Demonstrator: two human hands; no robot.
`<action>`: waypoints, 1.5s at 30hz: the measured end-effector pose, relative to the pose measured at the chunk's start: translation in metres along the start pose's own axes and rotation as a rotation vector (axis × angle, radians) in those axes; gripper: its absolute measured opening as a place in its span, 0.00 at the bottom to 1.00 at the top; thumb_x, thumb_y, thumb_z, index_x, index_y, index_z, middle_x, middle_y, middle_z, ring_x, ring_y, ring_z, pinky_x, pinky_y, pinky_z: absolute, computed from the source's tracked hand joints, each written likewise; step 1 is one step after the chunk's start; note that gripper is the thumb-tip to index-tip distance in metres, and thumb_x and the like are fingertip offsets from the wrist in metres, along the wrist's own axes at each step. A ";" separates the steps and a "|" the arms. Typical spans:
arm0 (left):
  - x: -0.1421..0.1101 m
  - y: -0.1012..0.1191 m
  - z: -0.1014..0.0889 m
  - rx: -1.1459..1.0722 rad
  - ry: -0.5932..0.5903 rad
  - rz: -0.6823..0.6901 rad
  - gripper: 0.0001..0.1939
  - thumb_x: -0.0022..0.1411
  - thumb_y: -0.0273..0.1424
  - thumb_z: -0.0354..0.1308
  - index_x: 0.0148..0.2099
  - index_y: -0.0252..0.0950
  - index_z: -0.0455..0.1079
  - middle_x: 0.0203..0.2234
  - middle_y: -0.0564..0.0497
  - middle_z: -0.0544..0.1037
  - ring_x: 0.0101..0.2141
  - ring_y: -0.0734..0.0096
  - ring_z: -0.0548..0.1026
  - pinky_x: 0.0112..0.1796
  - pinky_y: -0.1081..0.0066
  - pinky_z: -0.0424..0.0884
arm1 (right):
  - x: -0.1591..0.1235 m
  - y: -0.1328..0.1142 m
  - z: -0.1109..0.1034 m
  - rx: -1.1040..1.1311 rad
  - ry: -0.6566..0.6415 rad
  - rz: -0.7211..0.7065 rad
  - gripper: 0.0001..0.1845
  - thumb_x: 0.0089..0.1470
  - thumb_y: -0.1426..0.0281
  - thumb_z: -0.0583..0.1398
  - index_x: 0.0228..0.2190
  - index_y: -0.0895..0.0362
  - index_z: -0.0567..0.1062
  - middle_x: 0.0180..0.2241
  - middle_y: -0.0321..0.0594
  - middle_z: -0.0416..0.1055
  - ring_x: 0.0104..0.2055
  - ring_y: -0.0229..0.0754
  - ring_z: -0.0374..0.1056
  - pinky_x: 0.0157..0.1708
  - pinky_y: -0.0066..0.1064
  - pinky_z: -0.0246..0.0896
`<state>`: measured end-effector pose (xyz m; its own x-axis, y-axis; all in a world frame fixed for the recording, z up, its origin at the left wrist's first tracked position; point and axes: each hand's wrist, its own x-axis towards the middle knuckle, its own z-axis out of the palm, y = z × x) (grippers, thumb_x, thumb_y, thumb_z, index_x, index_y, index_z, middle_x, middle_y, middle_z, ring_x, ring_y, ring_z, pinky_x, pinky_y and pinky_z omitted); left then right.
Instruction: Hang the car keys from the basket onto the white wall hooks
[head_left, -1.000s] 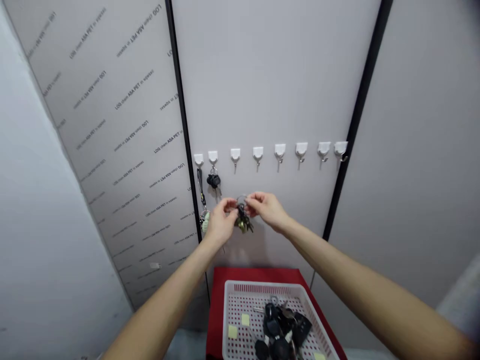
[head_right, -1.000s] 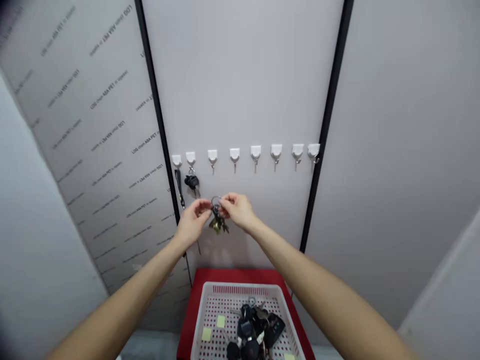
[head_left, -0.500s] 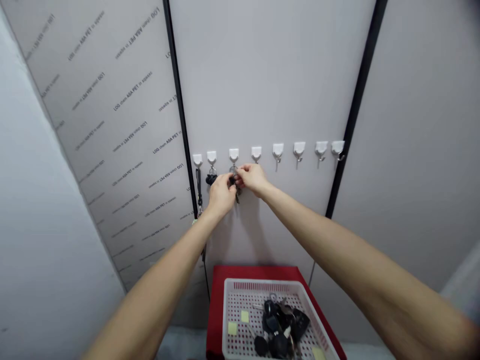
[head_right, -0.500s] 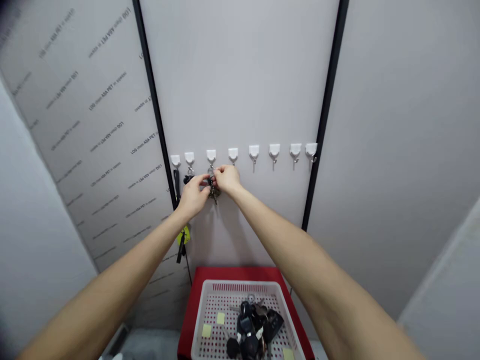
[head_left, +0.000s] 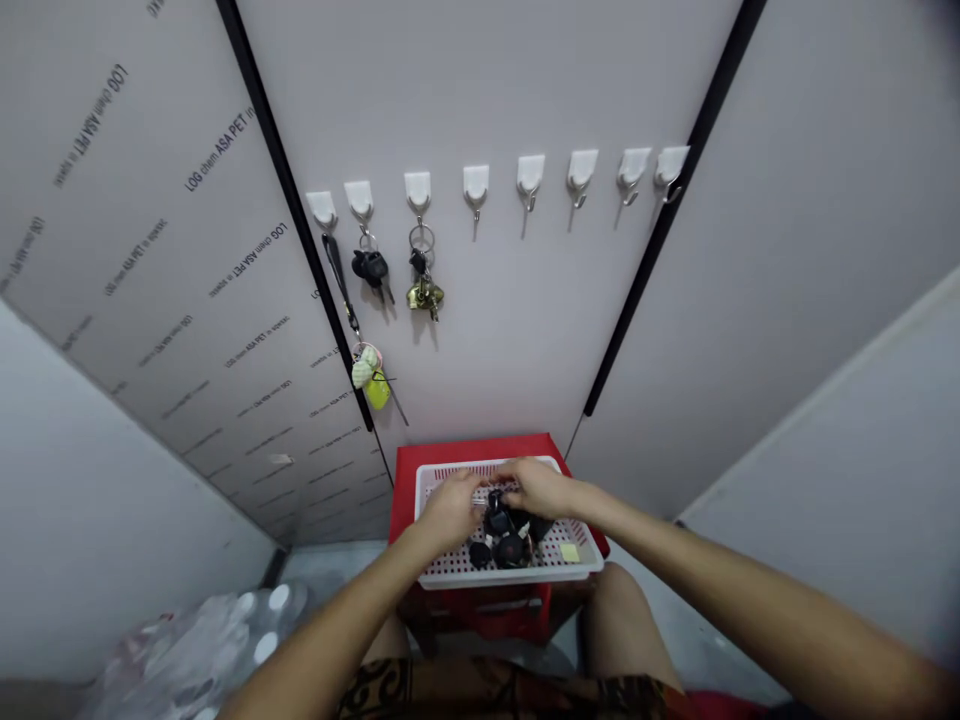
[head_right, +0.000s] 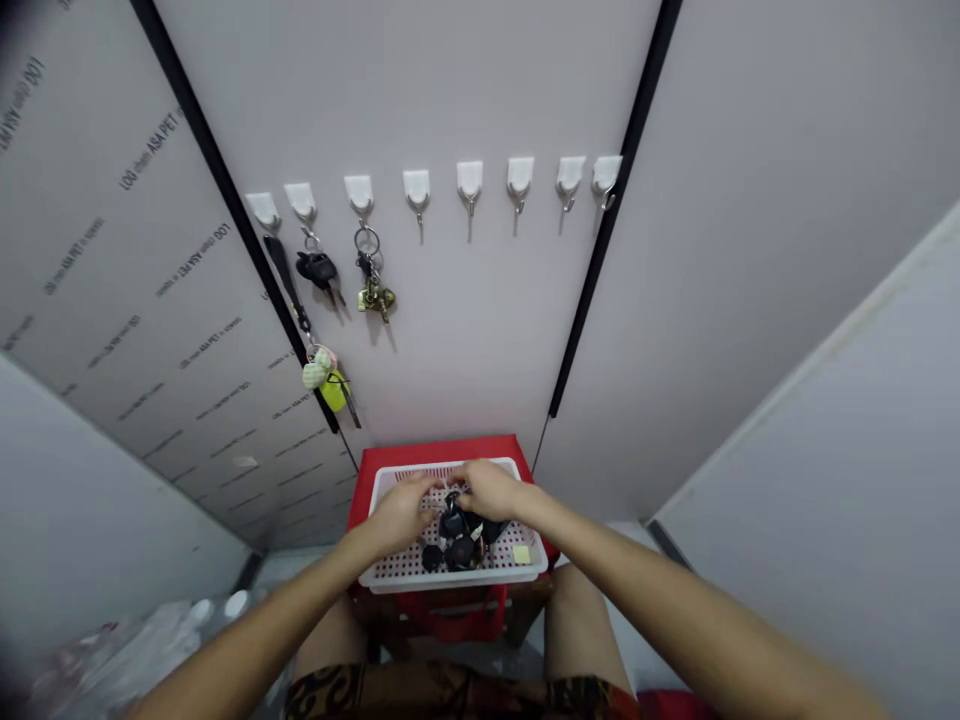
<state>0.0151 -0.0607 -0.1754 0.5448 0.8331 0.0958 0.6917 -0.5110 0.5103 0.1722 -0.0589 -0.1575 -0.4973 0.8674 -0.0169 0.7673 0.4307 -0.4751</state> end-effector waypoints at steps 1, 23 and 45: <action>-0.001 0.000 0.008 0.003 -0.030 -0.008 0.16 0.43 0.25 0.49 0.39 0.35 0.62 0.35 0.47 0.67 0.38 0.69 0.63 0.39 0.71 0.58 | -0.004 0.004 0.007 -0.040 -0.006 0.000 0.14 0.35 0.74 0.53 0.29 0.58 0.69 0.30 0.41 0.68 0.33 0.39 0.61 0.32 0.27 0.52; 0.015 0.007 -0.049 -0.405 0.080 -0.155 0.09 0.44 0.32 0.46 0.21 0.32 0.64 0.16 0.54 0.67 0.20 0.78 0.62 0.23 0.78 0.58 | 0.010 -0.011 -0.016 0.497 0.267 0.133 0.10 0.39 0.69 0.51 0.27 0.60 0.67 0.22 0.36 0.65 0.23 0.32 0.58 0.24 0.25 0.53; 0.035 0.058 -0.152 -0.284 0.722 0.214 0.07 0.47 0.28 0.47 0.31 0.34 0.62 0.29 0.51 0.67 0.31 0.76 0.65 0.32 0.75 0.62 | 0.052 -0.086 -0.129 0.688 0.576 -0.096 0.08 0.37 0.68 0.53 0.16 0.61 0.63 0.13 0.30 0.58 0.16 0.27 0.53 0.17 0.21 0.51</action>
<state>0.0020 -0.0293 -0.0130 0.1434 0.7040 0.6955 0.4069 -0.6826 0.6070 0.1326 -0.0183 -0.0041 -0.1253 0.9055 0.4054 0.2288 0.4240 -0.8763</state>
